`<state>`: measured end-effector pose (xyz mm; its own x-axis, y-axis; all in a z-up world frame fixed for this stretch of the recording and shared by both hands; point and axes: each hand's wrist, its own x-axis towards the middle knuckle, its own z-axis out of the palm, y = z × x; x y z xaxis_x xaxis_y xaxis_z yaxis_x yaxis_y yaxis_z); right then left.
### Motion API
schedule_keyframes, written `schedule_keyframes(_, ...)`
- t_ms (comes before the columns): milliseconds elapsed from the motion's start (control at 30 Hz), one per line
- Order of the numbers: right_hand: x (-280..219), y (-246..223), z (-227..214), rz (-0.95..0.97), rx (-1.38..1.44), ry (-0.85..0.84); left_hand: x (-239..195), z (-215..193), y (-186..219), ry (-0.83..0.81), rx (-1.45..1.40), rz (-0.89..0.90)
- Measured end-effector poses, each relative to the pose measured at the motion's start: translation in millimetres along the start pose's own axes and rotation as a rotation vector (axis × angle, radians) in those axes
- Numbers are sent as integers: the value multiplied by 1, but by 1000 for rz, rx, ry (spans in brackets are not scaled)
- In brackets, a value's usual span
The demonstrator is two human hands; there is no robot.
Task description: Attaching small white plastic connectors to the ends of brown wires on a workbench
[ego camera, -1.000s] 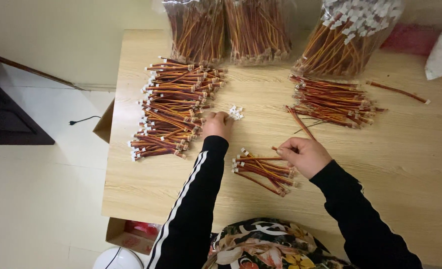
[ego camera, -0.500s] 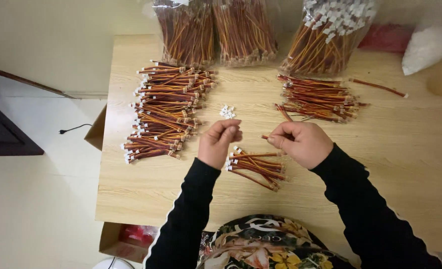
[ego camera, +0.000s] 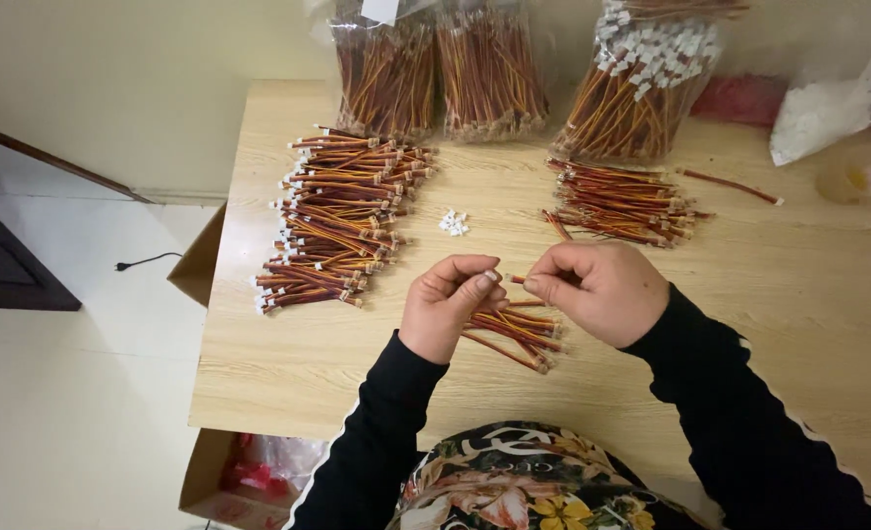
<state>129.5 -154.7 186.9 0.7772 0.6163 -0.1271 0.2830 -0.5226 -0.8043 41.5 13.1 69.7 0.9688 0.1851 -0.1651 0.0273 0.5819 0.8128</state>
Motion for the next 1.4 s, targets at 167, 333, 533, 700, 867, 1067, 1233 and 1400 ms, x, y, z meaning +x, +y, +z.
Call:
schedule_keyframes(167,-7,-7,2,-64,-58,4,-5,2,1,-14,-58,25)
schedule_keyframes(333,-11,-17,4,-82,-49,-2,-13,5,12,-33,-92,19)
schedule_keyframes(533,-11,-14,7,-86,-46,-25,-15,1,10,-41,-109,9)
schedule_keyframes(700,-9,-14,7,-78,-79,-24,-18,2,12,-43,-97,-5)
schedule_keyframes(867,-9,-15,5,-101,-91,-24,-18,3,12,-47,-95,-5)
schedule_keyframes(1067,-6,-10,5,-106,-100,-23,-17,4,13,-50,-80,-10)
schedule_keyframes(1233,-6,-8,5,-94,-92,-18,-16,5,13,-48,-75,-11)
schedule_keyframes(1400,-7,-14,1,-131,-152,-23,-17,5,14,-43,-19,-15)
